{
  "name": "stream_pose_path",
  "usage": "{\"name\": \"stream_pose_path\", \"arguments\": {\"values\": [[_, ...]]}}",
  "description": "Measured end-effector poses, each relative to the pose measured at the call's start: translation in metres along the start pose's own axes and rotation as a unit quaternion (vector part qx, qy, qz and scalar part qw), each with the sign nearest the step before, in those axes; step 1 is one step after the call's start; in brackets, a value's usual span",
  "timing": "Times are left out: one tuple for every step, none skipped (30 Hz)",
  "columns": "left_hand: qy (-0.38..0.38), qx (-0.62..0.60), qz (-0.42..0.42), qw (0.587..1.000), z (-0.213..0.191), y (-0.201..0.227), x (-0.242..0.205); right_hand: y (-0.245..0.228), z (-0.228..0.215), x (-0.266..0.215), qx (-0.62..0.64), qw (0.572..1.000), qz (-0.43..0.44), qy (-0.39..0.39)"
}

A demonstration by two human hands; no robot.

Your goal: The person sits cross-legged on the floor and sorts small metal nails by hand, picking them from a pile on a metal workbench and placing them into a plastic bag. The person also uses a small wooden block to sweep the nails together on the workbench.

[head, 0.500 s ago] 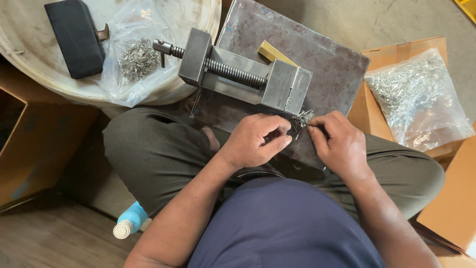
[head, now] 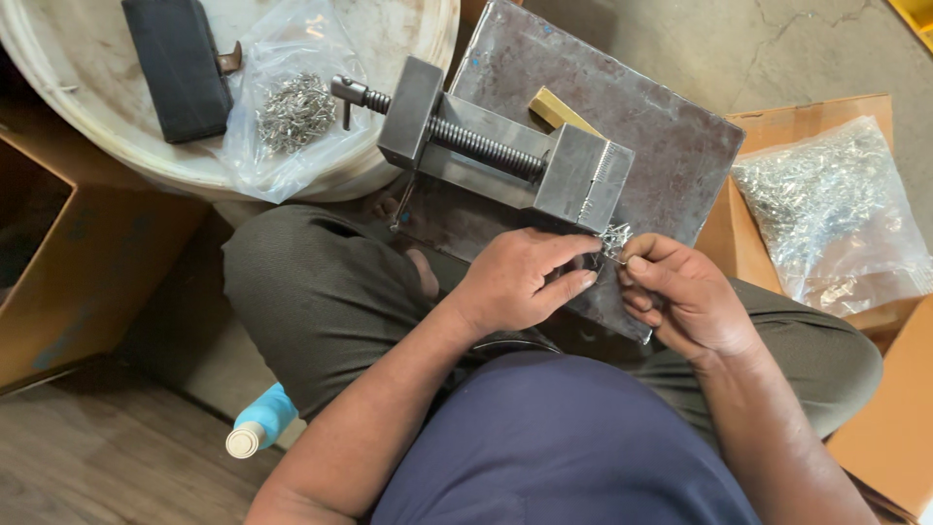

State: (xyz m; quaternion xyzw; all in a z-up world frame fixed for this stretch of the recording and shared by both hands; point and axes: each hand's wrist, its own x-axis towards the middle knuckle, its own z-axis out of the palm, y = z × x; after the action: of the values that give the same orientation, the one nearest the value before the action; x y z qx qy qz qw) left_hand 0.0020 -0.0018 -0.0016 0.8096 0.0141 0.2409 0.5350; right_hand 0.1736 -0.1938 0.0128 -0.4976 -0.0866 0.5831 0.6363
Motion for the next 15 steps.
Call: {"name": "stream_pose_path", "arguments": {"values": [[0.005,0.001,0.005,1.000,0.000,0.000,0.001,0.001,0.002,0.002,0.007,1.000,0.006,-0.004],[0.009,0.002,0.010,1.000,0.000,0.000,0.001,0.003,0.004,0.004,0.014,1.000,0.013,-0.007],[0.011,-0.002,0.013,1.000,0.001,0.000,0.001,0.005,0.006,0.005,0.012,1.000,0.015,-0.005],[0.012,-0.005,0.016,1.000,0.001,-0.001,0.001,0.008,0.008,0.006,0.011,1.000,0.018,-0.003],[0.014,-0.009,0.021,1.000,0.002,-0.002,0.001,0.009,0.009,0.006,0.009,1.000,0.020,0.000],[0.010,-0.009,0.016,1.000,0.002,-0.002,0.000,0.012,0.010,0.007,-0.013,1.000,0.012,0.006],[0.007,-0.009,0.013,1.000,0.002,-0.003,0.000,0.014,0.012,0.008,-0.034,0.999,0.003,0.013],[0.004,-0.009,0.010,1.000,0.001,-0.003,0.000,0.016,0.014,0.008,-0.056,0.998,-0.006,0.020],[-0.001,-0.010,0.008,1.000,0.001,-0.004,0.000,0.015,0.016,0.007,-0.157,0.986,-0.039,0.046],[-0.006,-0.012,0.005,1.000,0.000,-0.004,0.000,0.016,0.019,0.004,-0.256,0.961,-0.072,0.072],[-0.010,-0.013,0.003,1.000,-0.001,-0.005,0.001,0.015,0.022,0.003,-0.352,0.925,-0.105,0.098],[-0.011,-0.015,0.005,1.000,-0.002,-0.005,0.002,0.014,0.025,0.003,-0.384,0.905,-0.165,0.080],[-0.013,-0.019,0.005,1.000,-0.002,-0.004,0.001,0.014,0.029,0.002,-0.414,0.881,-0.222,0.063],[-0.014,-0.022,0.005,1.000,-0.002,-0.003,0.001,0.013,0.033,0.001,-0.441,0.852,-0.279,0.044],[-0.020,-0.019,-0.004,1.000,-0.003,-0.003,0.001,0.012,0.036,0.000,-0.465,0.835,-0.288,0.049]]}}
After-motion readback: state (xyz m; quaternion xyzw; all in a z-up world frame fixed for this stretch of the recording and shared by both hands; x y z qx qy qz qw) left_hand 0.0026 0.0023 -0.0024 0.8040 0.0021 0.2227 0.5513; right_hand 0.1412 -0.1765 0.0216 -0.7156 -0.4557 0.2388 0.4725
